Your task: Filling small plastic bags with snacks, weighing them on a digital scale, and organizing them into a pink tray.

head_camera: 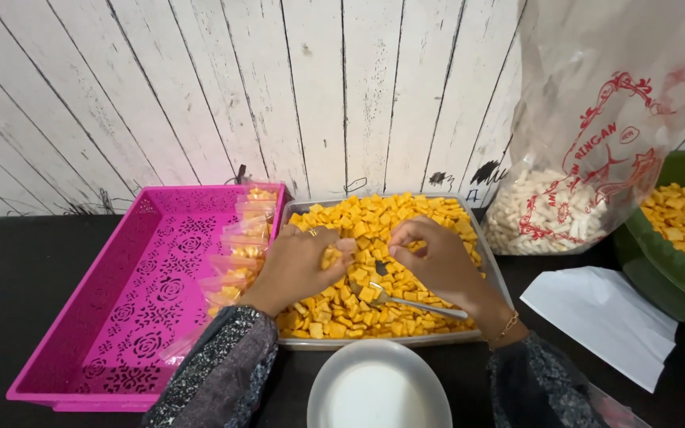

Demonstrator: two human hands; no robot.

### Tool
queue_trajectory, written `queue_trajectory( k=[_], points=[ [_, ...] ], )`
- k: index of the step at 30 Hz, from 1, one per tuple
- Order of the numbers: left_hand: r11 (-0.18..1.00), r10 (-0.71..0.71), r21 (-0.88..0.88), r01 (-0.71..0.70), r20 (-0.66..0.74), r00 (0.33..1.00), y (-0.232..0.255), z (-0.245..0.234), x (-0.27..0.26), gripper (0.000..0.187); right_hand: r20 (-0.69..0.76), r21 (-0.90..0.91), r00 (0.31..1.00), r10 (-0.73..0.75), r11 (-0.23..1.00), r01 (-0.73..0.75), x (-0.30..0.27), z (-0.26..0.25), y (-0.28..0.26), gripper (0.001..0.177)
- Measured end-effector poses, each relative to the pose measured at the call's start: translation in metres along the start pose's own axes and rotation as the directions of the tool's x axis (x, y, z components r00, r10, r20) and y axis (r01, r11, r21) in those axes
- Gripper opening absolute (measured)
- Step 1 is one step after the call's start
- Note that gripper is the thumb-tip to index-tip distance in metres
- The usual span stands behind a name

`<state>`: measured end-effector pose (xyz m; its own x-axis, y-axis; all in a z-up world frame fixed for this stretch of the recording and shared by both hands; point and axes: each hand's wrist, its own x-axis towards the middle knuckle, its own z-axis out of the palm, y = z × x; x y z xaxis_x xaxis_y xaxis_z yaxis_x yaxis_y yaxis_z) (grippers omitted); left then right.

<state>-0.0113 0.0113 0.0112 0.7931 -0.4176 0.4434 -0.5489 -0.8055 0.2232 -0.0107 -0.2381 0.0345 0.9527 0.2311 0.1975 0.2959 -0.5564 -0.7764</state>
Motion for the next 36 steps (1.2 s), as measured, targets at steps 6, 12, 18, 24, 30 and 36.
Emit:
queue_trajectory(
  k=[6,12,18,24,30,36],
  points=[
    [0.907,0.008,-0.42,0.012,0.045,0.999,0.02,-0.014,0.006,0.058,0.124,0.089,0.992,0.007,0.996,-0.018,-0.017,0.006,-0.052,0.043],
    [0.618,0.085,-0.786,0.008,0.076,0.993,0.044,-0.048,-0.001,0.094,0.089,0.077,0.99,-0.106,0.992,0.099,-0.023,0.003,-0.056,0.012],
    [0.575,-0.215,-0.818,-0.009,-0.162,0.963,-0.009,-0.031,0.002,0.069,0.218,0.181,0.953,-0.208,0.969,0.17,-0.049,-0.036,-0.076,0.006],
    [0.723,-0.344,-0.688,0.055,-0.29,0.893,-0.036,-0.007,-0.003,0.032,0.557,0.11,0.81,-0.182,0.983,0.145,-0.067,-0.012,-0.061,0.009],
    [0.866,-0.292,-0.485,0.121,-0.293,0.91,-0.019,-0.013,-0.03,0.025,0.479,-0.167,0.835,-0.27,0.906,0.389,-0.068,0.001,-0.046,0.014],
    [0.94,-0.212,-0.329,0.089,-0.36,0.909,-0.033,0.001,-0.04,0.022,0.459,-0.288,0.887,-0.044,0.937,0.196,-0.071,-0.008,-0.084,0.031]
  ],
)
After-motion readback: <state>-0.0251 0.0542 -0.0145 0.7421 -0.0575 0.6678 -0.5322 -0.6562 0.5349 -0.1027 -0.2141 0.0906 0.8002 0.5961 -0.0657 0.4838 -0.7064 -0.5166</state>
